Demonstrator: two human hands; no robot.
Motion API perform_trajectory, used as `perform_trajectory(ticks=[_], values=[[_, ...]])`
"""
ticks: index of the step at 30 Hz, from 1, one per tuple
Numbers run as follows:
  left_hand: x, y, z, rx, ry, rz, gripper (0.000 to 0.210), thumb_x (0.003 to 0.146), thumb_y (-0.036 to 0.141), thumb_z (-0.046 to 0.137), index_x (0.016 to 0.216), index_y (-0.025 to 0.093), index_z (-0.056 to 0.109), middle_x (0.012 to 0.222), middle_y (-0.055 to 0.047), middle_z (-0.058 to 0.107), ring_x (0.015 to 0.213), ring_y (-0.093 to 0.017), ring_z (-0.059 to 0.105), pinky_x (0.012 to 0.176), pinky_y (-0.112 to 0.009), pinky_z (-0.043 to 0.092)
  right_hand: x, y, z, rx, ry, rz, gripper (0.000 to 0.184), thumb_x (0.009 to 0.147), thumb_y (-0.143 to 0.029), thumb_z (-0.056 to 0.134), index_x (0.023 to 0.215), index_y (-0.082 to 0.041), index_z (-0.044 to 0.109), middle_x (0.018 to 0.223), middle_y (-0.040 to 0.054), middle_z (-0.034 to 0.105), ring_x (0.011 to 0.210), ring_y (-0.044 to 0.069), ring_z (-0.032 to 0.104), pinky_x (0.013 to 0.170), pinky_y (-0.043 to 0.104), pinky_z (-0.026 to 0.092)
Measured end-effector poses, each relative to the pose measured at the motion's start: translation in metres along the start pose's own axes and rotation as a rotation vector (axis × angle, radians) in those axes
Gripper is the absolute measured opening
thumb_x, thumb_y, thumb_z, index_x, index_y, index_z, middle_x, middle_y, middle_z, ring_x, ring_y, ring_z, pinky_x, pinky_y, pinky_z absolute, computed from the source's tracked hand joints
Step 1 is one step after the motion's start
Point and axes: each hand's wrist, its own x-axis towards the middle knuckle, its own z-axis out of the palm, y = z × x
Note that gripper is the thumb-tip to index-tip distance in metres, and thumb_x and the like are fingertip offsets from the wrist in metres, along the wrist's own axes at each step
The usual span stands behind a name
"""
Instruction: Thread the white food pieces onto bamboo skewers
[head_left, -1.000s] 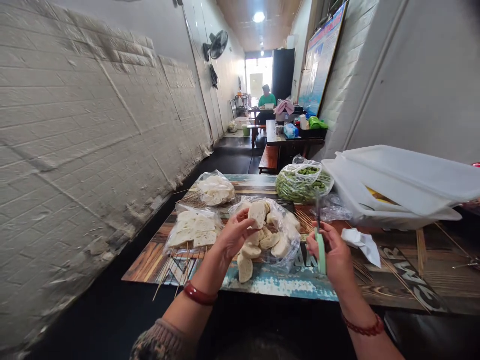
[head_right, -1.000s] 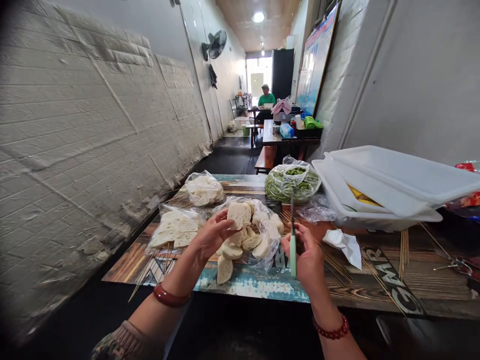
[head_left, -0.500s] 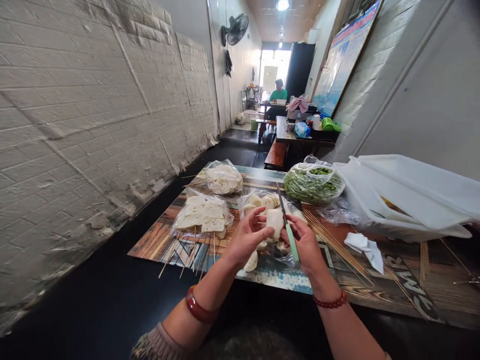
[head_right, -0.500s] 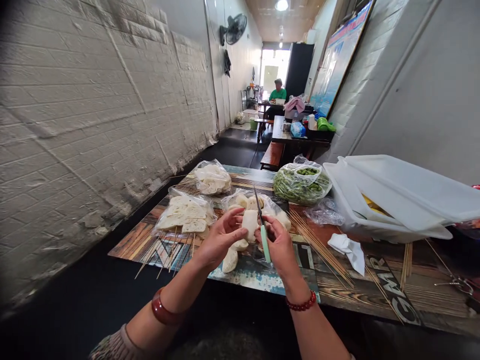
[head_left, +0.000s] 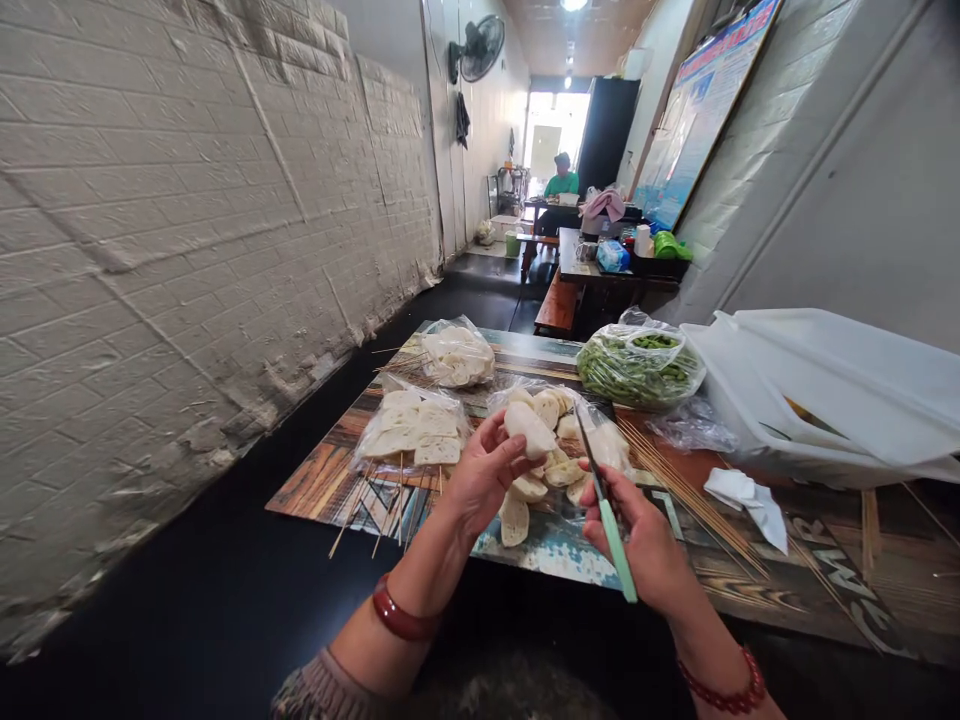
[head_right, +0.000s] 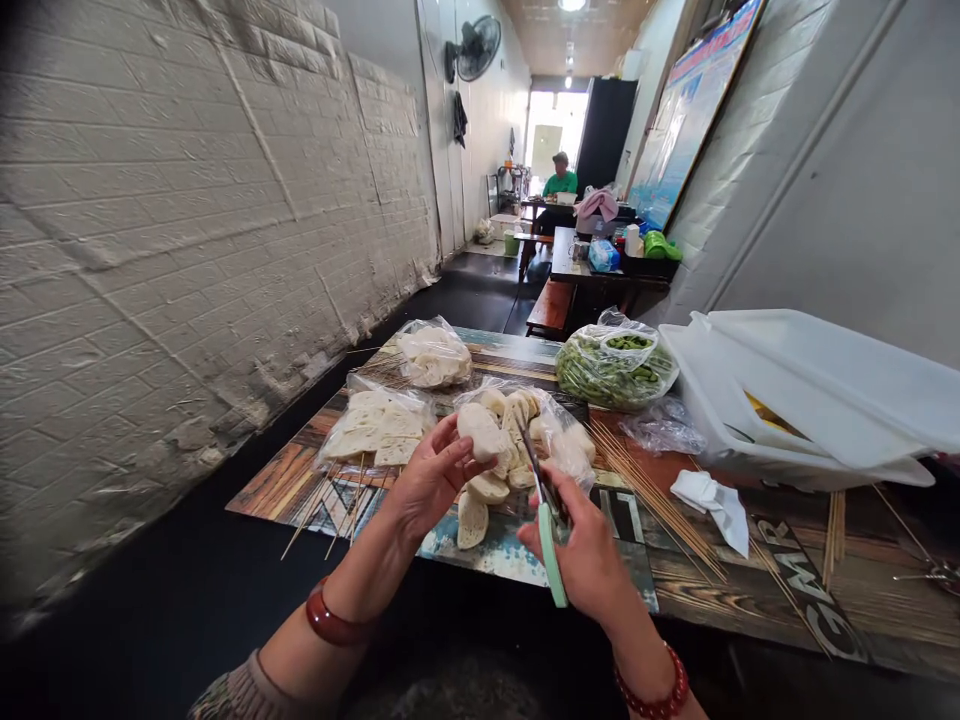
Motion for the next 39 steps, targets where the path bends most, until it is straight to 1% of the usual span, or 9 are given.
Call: perform_trajectory(ticks=[3,6,11,15,17,24,31,36,39], values=[[-0.001,0.002,0.002,-0.017,0.002,-0.013,0.046,0.071,0.023,0.081,0.113,0.018,0.064,0.11,-0.005,0.068,0.087,-0.017,0.067,0.083,-0.035,0.058,-0.01,-0.004,-0.01,-0.229,-0.113,-0.052,0.062,0.073,-0.024,0.073,0.134,-0.028,0.059,0.112,0.0065,0.07,0.094,0.026,0.068,0.085,0.039,0.057],[-0.001,0.002,0.006,-0.034,0.015,-0.013,0.044,0.072,0.022,0.081,0.113,0.018,0.065,0.111,-0.005,0.069,0.087,-0.016,0.068,0.087,-0.036,0.058,-0.013,-0.007,-0.018,-0.383,-0.17,-0.065,0.067,0.077,-0.025,0.07,0.141,-0.026,0.052,0.131,0.0094,0.062,0.112,0.028,0.064,0.095,0.042,0.054],[0.0,-0.001,0.007,-0.035,0.038,0.044,0.046,0.069,0.02,0.084,0.111,0.018,0.065,0.108,-0.005,0.07,0.088,-0.017,0.068,0.082,-0.034,0.059,-0.009,-0.007,-0.027,-0.523,-0.237,-0.046,0.077,0.075,-0.027,0.073,0.147,-0.022,0.044,0.141,0.0127,0.056,0.127,0.03,0.055,0.106,0.046,0.046],[0.0,-0.002,0.007,-0.026,0.041,0.038,0.043,0.068,0.022,0.084,0.106,0.017,0.065,0.107,-0.005,0.07,0.09,-0.018,0.068,0.08,-0.032,0.059,-0.003,-0.007,-0.03,-0.563,-0.294,-0.07,0.084,0.072,-0.03,0.078,0.148,-0.021,0.044,0.14,0.0133,0.058,0.127,0.031,0.055,0.109,0.048,0.043],[-0.001,-0.002,0.007,-0.019,0.044,0.038,0.044,0.067,0.022,0.085,0.106,0.017,0.064,0.106,-0.004,0.07,0.09,-0.017,0.068,0.08,-0.032,0.059,0.0,-0.008,-0.031,-0.552,-0.316,-0.096,0.084,0.071,-0.033,0.079,0.147,-0.021,0.045,0.139,0.0135,0.06,0.125,0.031,0.057,0.108,0.048,0.044],[-0.002,-0.005,0.007,0.022,0.047,0.051,0.044,0.066,0.022,0.086,0.104,0.02,0.064,0.106,-0.002,0.069,0.093,-0.017,0.068,0.085,-0.034,0.057,0.01,-0.015,-0.031,-0.57,-0.317,-0.177,0.085,0.07,-0.04,0.082,0.145,-0.019,0.049,0.134,0.0157,0.064,0.119,0.034,0.062,0.103,0.051,0.048],[-0.003,-0.009,0.006,0.056,0.065,0.046,0.04,0.068,0.022,0.085,0.102,0.02,0.065,0.105,-0.003,0.07,0.095,-0.018,0.067,0.084,-0.034,0.057,0.017,-0.025,-0.034,-0.555,-0.383,-0.13,0.083,0.071,-0.041,0.08,0.145,-0.018,0.05,0.132,0.0153,0.065,0.117,0.035,0.063,0.102,0.048,0.049],[-0.003,-0.01,0.005,0.082,0.08,0.06,0.042,0.067,0.025,0.086,0.102,0.018,0.065,0.104,-0.005,0.071,0.094,-0.018,0.067,0.082,-0.032,0.057,0.019,-0.027,-0.036,-0.459,-0.471,-0.04,0.082,0.071,-0.036,0.077,0.144,-0.01,0.051,0.127,0.0173,0.068,0.112,0.034,0.065,0.097,0.045,0.053],[-0.003,-0.01,0.007,0.085,0.082,0.065,0.044,0.065,0.026,0.087,0.102,0.017,0.065,0.104,-0.005,0.07,0.093,-0.017,0.067,0.081,-0.032,0.057,0.02,-0.027,-0.037,-0.417,-0.513,-0.004,0.081,0.071,-0.034,0.075,0.144,-0.008,0.05,0.124,0.0165,0.069,0.109,0.032,0.066,0.096,0.043,0.052]])
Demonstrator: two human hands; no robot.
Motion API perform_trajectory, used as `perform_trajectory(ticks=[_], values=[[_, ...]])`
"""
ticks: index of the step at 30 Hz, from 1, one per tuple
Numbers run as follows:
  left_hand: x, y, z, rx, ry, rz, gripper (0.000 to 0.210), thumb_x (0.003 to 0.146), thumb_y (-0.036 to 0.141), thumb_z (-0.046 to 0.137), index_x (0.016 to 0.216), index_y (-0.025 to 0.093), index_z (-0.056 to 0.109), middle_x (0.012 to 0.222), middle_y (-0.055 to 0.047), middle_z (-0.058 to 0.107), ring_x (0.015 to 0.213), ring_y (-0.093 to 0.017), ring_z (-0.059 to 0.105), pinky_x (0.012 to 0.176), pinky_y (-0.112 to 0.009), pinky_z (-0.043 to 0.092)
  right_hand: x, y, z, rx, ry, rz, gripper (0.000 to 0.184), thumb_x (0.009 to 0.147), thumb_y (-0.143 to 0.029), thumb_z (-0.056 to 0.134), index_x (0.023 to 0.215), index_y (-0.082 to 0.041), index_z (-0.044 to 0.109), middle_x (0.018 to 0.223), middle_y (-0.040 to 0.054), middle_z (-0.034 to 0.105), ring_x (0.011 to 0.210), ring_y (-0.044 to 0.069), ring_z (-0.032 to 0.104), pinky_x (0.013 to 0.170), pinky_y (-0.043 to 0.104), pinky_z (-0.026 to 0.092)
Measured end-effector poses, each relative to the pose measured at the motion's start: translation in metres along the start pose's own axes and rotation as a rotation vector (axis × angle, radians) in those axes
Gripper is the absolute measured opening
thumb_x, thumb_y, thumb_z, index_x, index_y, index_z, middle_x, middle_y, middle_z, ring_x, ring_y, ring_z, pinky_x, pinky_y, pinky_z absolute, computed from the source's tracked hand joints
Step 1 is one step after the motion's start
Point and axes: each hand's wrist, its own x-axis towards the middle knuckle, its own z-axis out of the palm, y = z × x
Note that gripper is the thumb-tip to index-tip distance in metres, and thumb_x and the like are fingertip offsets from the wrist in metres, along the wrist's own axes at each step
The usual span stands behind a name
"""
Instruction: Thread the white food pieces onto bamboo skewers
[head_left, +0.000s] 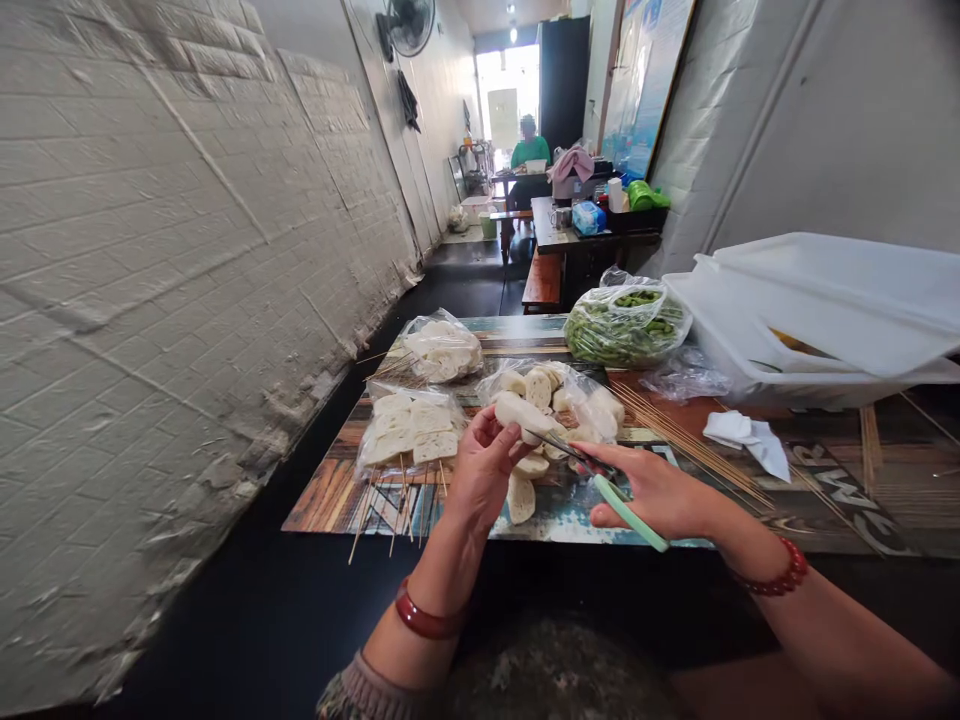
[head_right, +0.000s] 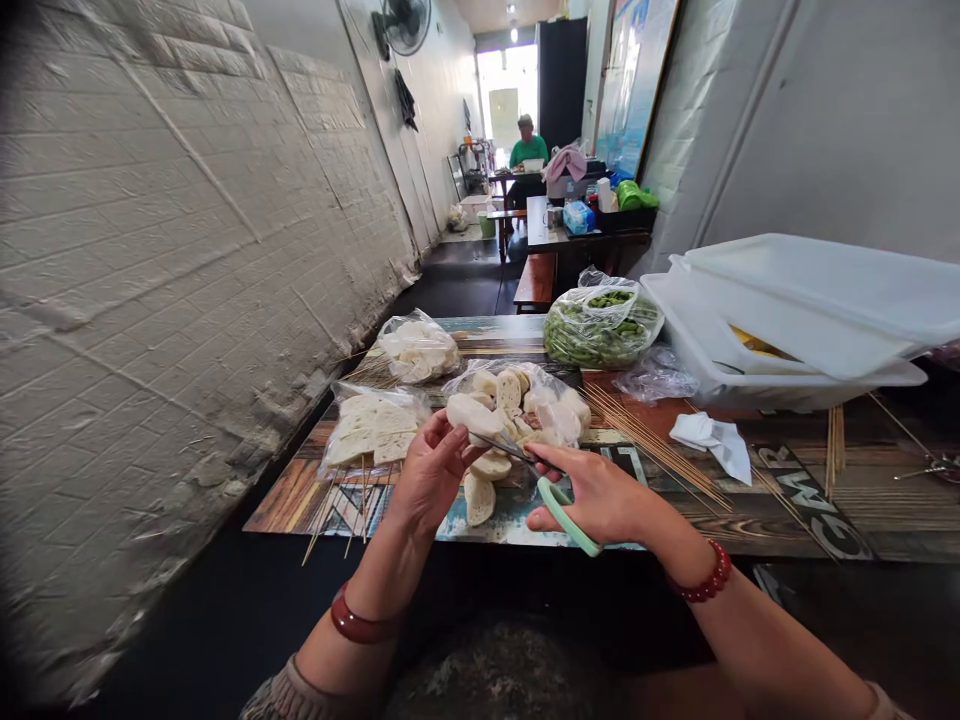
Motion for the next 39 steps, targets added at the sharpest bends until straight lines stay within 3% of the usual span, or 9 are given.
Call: perform_trajectory(ticks=[7,13,15,19,24,30,39], values=[[-0.002,-0.001,0.006,0.035,0.065,0.02,0.048,0.059,0.028,0.09,0.096,0.016,0.061,0.088,-0.002,0.069,0.078,-0.014,0.067,0.073,-0.03,0.059,-0.001,-0.002,-0.001,0.018,-0.025,0.029,0.079,0.072,-0.034,0.073,0.143,-0.009,0.051,0.118,0.0138,0.07,0.102,0.029,0.065,0.094,0.04,0.05],[-0.003,-0.001,0.003,0.01,0.079,-0.027,0.043,0.063,0.036,0.087,0.09,0.016,0.06,0.079,-0.001,0.067,0.066,-0.014,0.065,0.064,-0.031,0.059,-0.005,-0.006,-0.005,0.123,-0.144,-0.025,0.034,0.082,-0.034,0.063,0.111,-0.017,0.067,0.085,0.0024,0.068,0.072,0.018,0.06,0.066,0.026,0.049],[-0.003,-0.001,0.002,-0.011,0.058,-0.048,0.042,0.065,0.039,0.086,0.089,0.015,0.06,0.074,-0.001,0.066,0.064,-0.014,0.065,0.063,-0.031,0.059,-0.007,-0.005,-0.006,0.169,-0.181,-0.033,0.027,0.086,-0.038,0.06,0.102,-0.017,0.068,0.082,0.0017,0.066,0.068,0.016,0.057,0.06,0.024,0.047],[-0.004,-0.002,0.002,-0.003,0.064,-0.056,0.045,0.059,0.035,0.089,0.087,0.015,0.059,0.076,-0.001,0.066,0.064,-0.014,0.064,0.062,-0.031,0.058,-0.008,-0.004,-0.005,0.165,-0.189,-0.04,0.034,0.087,-0.047,0.059,0.099,-0.017,0.07,0.081,0.0025,0.065,0.066,0.016,0.054,0.058,0.024,0.045],[-0.003,-0.003,0.001,-0.031,0.071,-0.057,0.048,0.056,0.032,0.091,0.086,0.015,0.058,0.075,0.0,0.066,0.064,-0.014,0.065,0.062,-0.03,0.057,-0.008,-0.011,0.0,0.178,-0.172,0.01,0.045,0.082,-0.045,0.063,0.117,-0.017,0.066,0.089,0.0043,0.066,0.07,0.017,0.057,0.061,0.026,0.049],[-0.004,-0.002,0.0,-0.037,0.082,-0.033,0.047,0.058,0.032,0.09,0.087,0.015,0.057,0.076,-0.001,0.066,0.066,-0.014,0.066,0.064,-0.03,0.057,-0.008,-0.006,0.004,0.159,-0.169,-0.011,0.067,0.077,-0.046,0.067,0.134,-0.014,0.057,0.102,0.0086,0.068,0.087,0.024,0.063,0.073,0.031,0.054],[-0.006,-0.005,0.004,0.017,0.072,-0.004,0.047,0.056,0.034,0.09,0.085,0.015,0.059,0.077,0.001,0.062,0.067,-0.013,0.064,0.063,-0.029,0.058,-0.005,0.003,0.009,0.146,-0.148,-0.019,0.064,0.08,-0.054,0.066,0.13,-0.015,0.061,0.103,0.0098,0.07,0.088,0.026,0.065,0.076,0.034,0.054]])
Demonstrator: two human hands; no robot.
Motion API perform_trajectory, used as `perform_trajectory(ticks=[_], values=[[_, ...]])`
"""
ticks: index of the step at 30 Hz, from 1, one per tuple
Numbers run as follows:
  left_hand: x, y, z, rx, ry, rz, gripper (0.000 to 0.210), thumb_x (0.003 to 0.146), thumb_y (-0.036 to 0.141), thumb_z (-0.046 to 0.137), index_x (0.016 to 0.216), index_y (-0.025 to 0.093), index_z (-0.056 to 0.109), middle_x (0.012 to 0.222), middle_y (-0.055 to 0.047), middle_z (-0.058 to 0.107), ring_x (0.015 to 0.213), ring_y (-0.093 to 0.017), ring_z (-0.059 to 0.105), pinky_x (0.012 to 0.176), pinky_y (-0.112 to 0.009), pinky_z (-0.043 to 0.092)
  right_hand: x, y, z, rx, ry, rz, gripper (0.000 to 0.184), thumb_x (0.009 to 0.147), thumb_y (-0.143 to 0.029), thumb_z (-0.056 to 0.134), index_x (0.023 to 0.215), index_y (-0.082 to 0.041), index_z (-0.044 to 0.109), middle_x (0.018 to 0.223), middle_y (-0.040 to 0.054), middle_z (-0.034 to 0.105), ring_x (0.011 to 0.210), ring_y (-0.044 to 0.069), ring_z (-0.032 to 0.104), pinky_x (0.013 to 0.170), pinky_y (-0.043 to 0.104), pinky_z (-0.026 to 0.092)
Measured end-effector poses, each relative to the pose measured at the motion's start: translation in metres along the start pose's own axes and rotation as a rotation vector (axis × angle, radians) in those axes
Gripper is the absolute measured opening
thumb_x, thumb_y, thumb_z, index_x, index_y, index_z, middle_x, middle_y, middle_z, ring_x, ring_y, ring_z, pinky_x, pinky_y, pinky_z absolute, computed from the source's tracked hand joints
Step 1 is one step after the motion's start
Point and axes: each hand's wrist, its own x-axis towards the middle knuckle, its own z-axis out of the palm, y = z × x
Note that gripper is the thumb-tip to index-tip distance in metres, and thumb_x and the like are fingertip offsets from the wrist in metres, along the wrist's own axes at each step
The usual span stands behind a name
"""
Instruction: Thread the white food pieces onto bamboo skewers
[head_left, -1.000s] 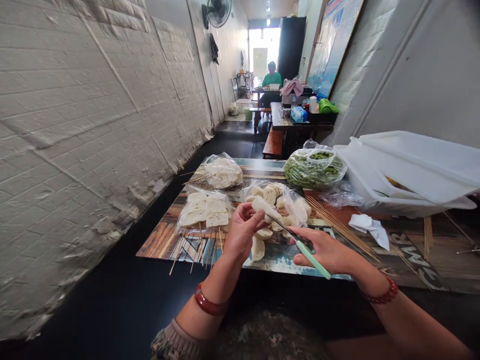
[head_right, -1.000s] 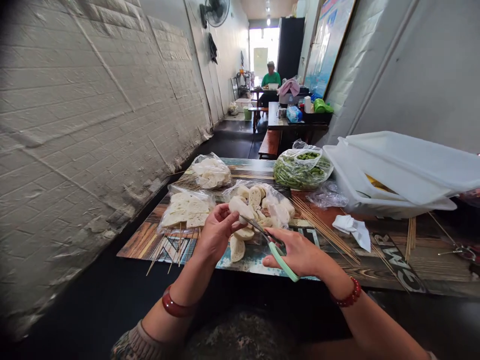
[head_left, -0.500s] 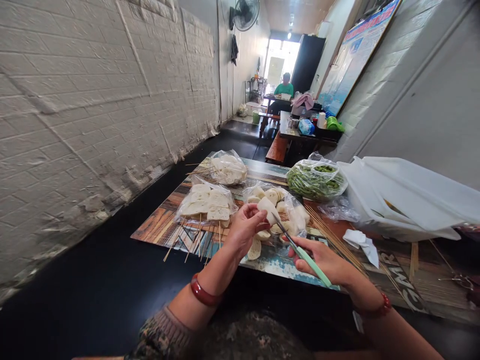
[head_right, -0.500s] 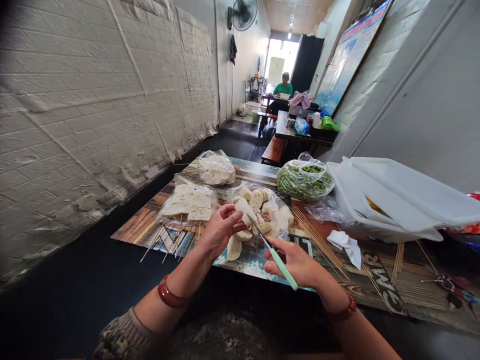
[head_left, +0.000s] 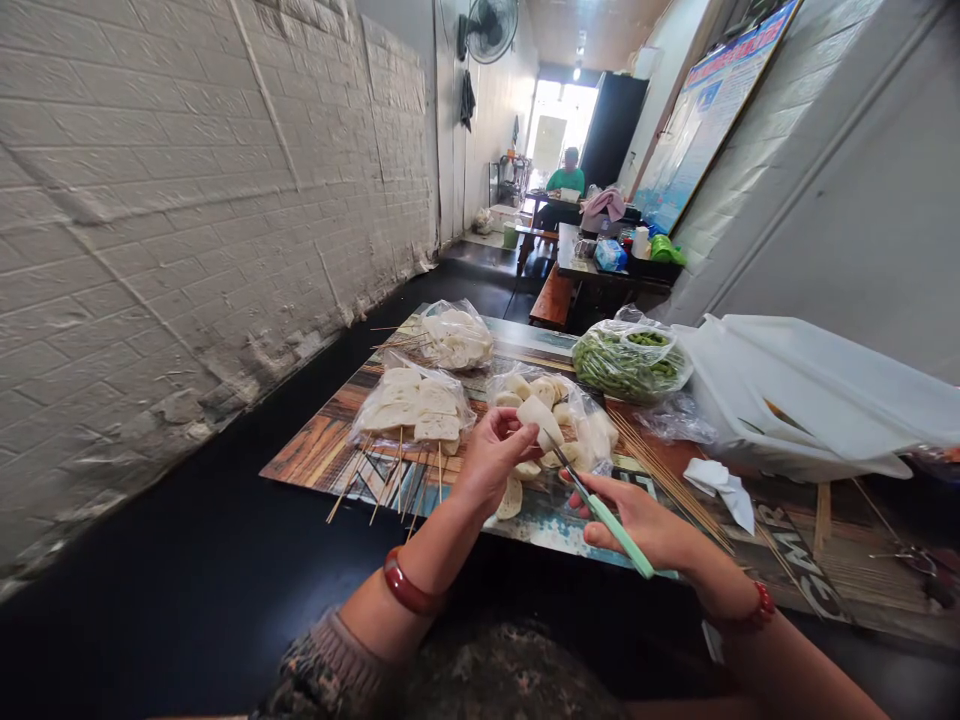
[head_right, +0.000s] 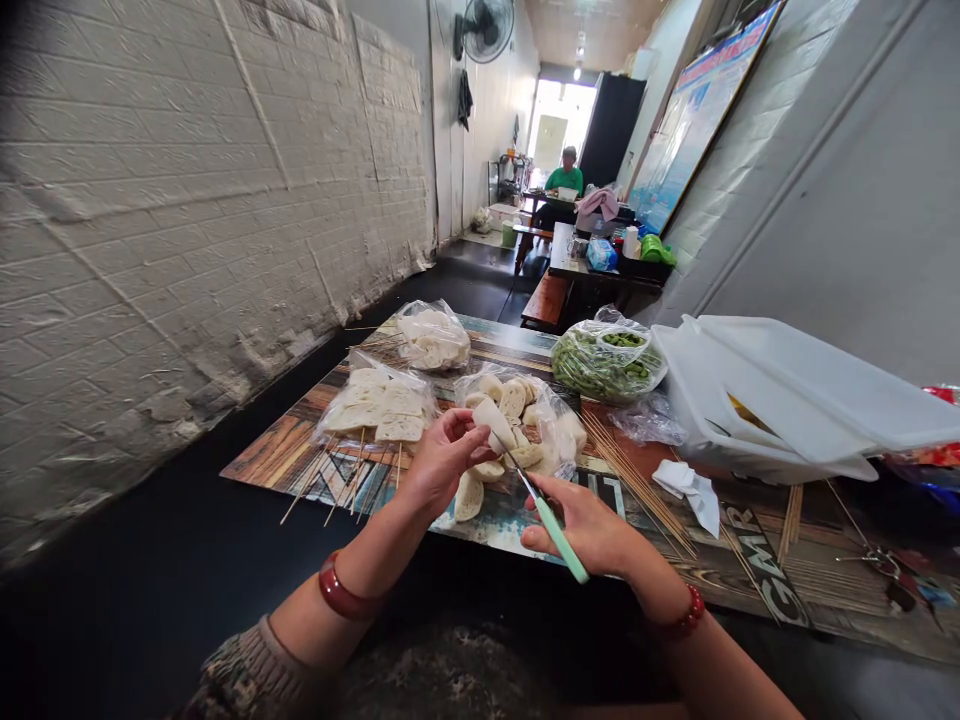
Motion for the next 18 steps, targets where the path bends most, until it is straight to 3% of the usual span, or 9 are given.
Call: perform_trajectory(ticks=[7,13,18], values=[[0.0016,-0.0039,-0.0029,0.038,0.012,0.017,0.043,0.059,0.034,0.088,0.085,0.016,0.06,0.077,0.001,0.061,0.065,-0.012,0.062,0.061,-0.03,0.058,-0.0007,-0.0088,0.0035,-0.035,0.019,-0.025,0.051,0.088,-0.059,0.057,0.11,-0.015,0.069,0.085,0.0038,0.064,0.071,0.017,0.056,0.065,0.027,0.047],[0.0023,-0.0062,-0.0016,0.055,0.001,0.0,0.042,0.062,0.036,0.087,0.086,0.015,0.059,0.077,0.0,0.064,0.062,-0.013,0.064,0.063,-0.031,0.058,-0.0034,-0.0077,0.0085,0.092,0.046,0.025,0.057,0.09,-0.06,0.055,0.121,-0.014,0.066,0.068,-0.0022,0.049,0.06,0.014,0.043,0.055,0.025,0.039],[0.0024,-0.0073,-0.001,0.066,0.009,-0.001,0.04,0.062,0.036,0.087,0.083,0.015,0.06,0.075,0.0,0.065,0.06,-0.012,0.063,0.064,-0.03,0.058,-0.0052,-0.0036,0.0082,-0.004,0.122,0.021,0.049,0.09,-0.056,0.058,0.115,-0.017,0.071,0.071,-0.0005,0.057,0.062,0.016,0.05,0.059,0.027,0.045]])
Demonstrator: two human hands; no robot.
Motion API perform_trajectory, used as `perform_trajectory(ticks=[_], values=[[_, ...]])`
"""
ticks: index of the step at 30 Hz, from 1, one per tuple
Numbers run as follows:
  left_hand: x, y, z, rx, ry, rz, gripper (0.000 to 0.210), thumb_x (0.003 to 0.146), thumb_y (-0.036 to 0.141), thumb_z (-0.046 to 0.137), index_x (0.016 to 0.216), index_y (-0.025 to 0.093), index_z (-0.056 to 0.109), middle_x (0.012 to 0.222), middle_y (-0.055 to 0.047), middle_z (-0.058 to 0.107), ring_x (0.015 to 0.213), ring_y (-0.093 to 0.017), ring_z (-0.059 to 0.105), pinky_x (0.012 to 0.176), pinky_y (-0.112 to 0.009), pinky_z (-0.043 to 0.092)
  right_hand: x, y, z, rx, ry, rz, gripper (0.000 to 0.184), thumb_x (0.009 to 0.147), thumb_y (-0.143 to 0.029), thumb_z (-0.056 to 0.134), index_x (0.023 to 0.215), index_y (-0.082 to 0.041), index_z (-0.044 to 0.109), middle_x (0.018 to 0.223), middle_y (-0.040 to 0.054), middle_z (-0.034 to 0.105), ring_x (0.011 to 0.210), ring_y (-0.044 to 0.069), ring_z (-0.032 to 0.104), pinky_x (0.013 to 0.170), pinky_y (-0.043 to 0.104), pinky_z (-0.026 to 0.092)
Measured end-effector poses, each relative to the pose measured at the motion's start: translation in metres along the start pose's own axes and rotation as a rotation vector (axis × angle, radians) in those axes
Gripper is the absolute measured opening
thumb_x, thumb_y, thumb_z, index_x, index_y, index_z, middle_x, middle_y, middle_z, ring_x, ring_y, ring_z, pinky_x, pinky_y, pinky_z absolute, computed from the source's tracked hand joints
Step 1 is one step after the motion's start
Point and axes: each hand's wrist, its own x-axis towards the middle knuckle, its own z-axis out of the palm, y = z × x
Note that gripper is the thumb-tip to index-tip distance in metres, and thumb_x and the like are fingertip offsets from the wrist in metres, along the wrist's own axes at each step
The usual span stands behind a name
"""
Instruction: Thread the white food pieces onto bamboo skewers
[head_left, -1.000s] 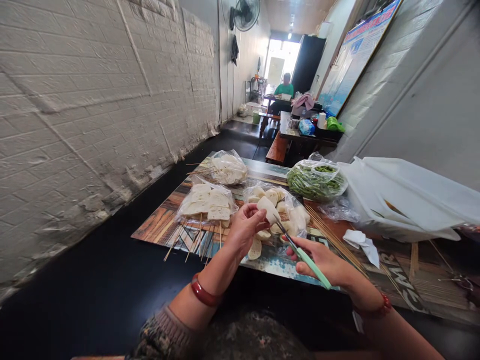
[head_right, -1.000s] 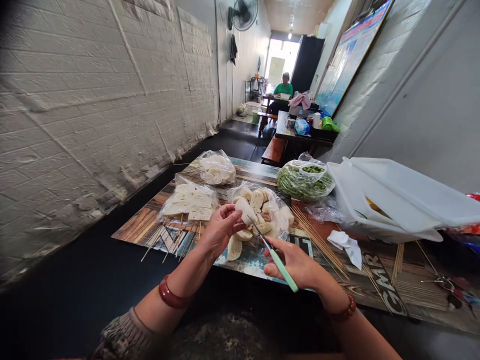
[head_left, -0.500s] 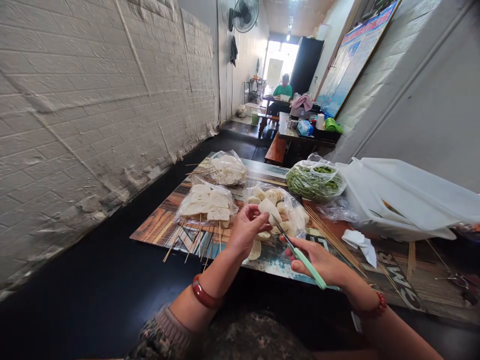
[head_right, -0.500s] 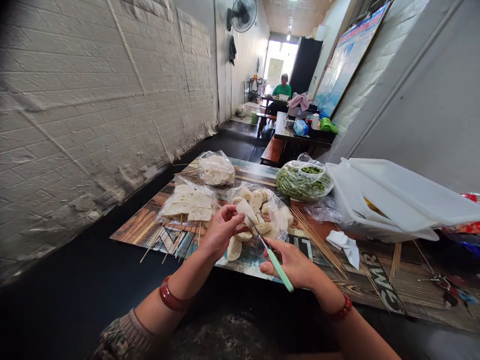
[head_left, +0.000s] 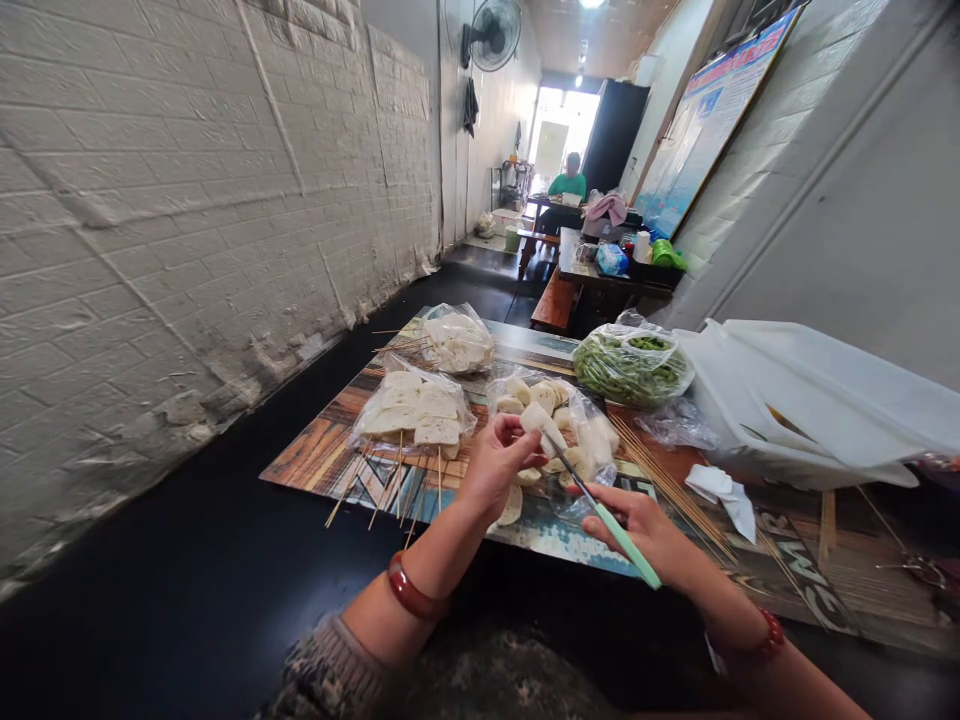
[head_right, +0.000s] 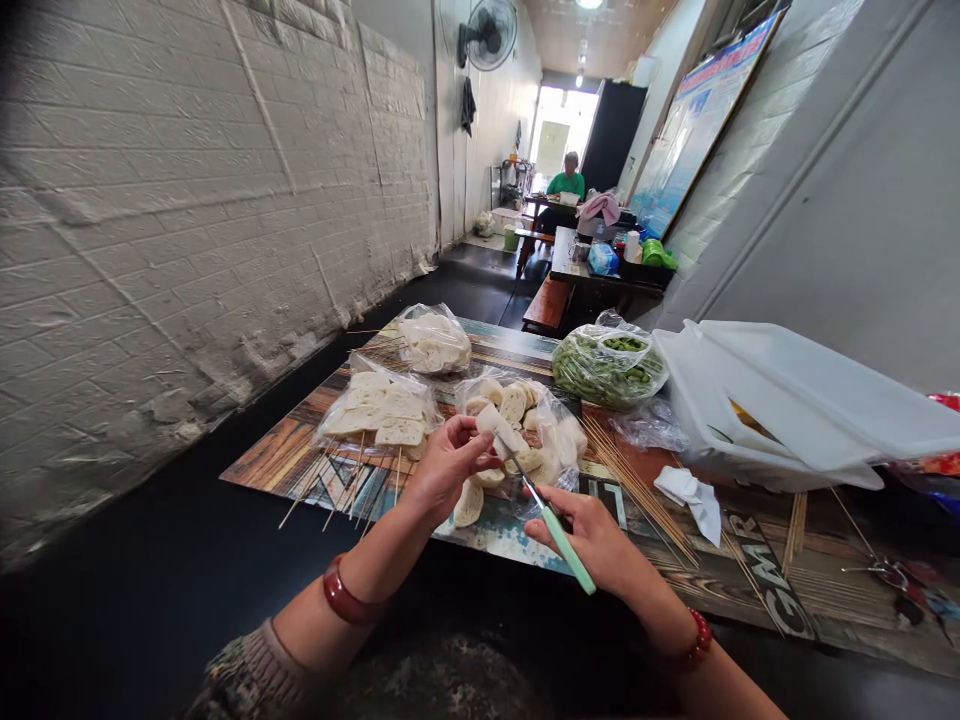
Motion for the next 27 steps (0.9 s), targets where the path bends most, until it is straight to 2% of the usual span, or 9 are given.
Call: perform_trajectory(ticks=[6,11,15,19,24,27], values=[[0.002,-0.002,0.001,-0.01,0.007,-0.004,0.042,0.06,0.037,0.088,0.082,0.015,0.06,0.075,-0.001,0.067,0.063,-0.013,0.065,0.065,-0.03,0.058,-0.001,0.008,0.005,-0.072,0.088,-0.062,0.044,0.092,-0.052,0.056,0.115,-0.018,0.073,0.088,0.0048,0.072,0.077,0.023,0.064,0.071,0.031,0.052],[0.002,-0.002,0.001,-0.031,0.007,-0.016,0.041,0.06,0.034,0.088,0.082,0.016,0.059,0.071,0.001,0.064,0.06,-0.012,0.062,0.064,-0.03,0.057,-0.002,0.014,0.01,-0.121,0.13,-0.039,0.041,0.09,-0.045,0.059,0.115,-0.016,0.073,0.079,0.004,0.071,0.071,0.022,0.065,0.066,0.03,0.052],[0.001,0.001,0.002,-0.061,-0.019,-0.031,0.042,0.059,0.032,0.088,0.086,0.017,0.059,0.07,0.003,0.061,0.062,-0.012,0.06,0.063,-0.03,0.057,-0.005,0.013,0.007,-0.143,0.114,-0.002,0.042,0.085,-0.039,0.065,0.121,-0.016,0.071,0.077,0.0021,0.07,0.066,0.02,0.063,0.064,0.029,0.051],[0.003,0.003,0.003,-0.072,-0.032,-0.036,0.044,0.062,0.036,0.087,0.091,0.018,0.06,0.072,0.003,0.059,0.062,-0.012,0.059,0.061,-0.032,0.059,-0.008,0.012,0.003,-0.153,0.151,0.029,0.052,0.081,-0.039,0.07,0.127,-0.016,0.068,0.084,0.0045,0.073,0.073,0.023,0.066,0.07,0.033,0.054],[0.007,0.001,0.003,-0.051,-0.036,-0.012,0.042,0.064,0.037,0.085,0.089,0.017,0.059,0.077,0.0,0.063,0.066,-0.013,0.062,0.059,-0.029,0.058,-0.008,0.012,0.003,-0.103,0.145,0.032,0.052,0.081,-0.038,0.069,0.129,-0.019,0.067,0.086,0.0042,0.075,0.082,0.026,0.069,0.073,0.034,0.056],[0.009,-0.001,0.003,-0.08,-0.018,-0.02,0.044,0.064,0.039,0.085,0.091,0.017,0.059,0.072,0.003,0.06,0.063,-0.011,0.059,0.058,-0.029,0.058,-0.007,0.01,0.005,-0.1,0.155,0.043,0.053,0.08,-0.036,0.07,0.13,-0.018,0.067,0.095,0.0063,0.077,0.092,0.029,0.071,0.081,0.037,0.057]])
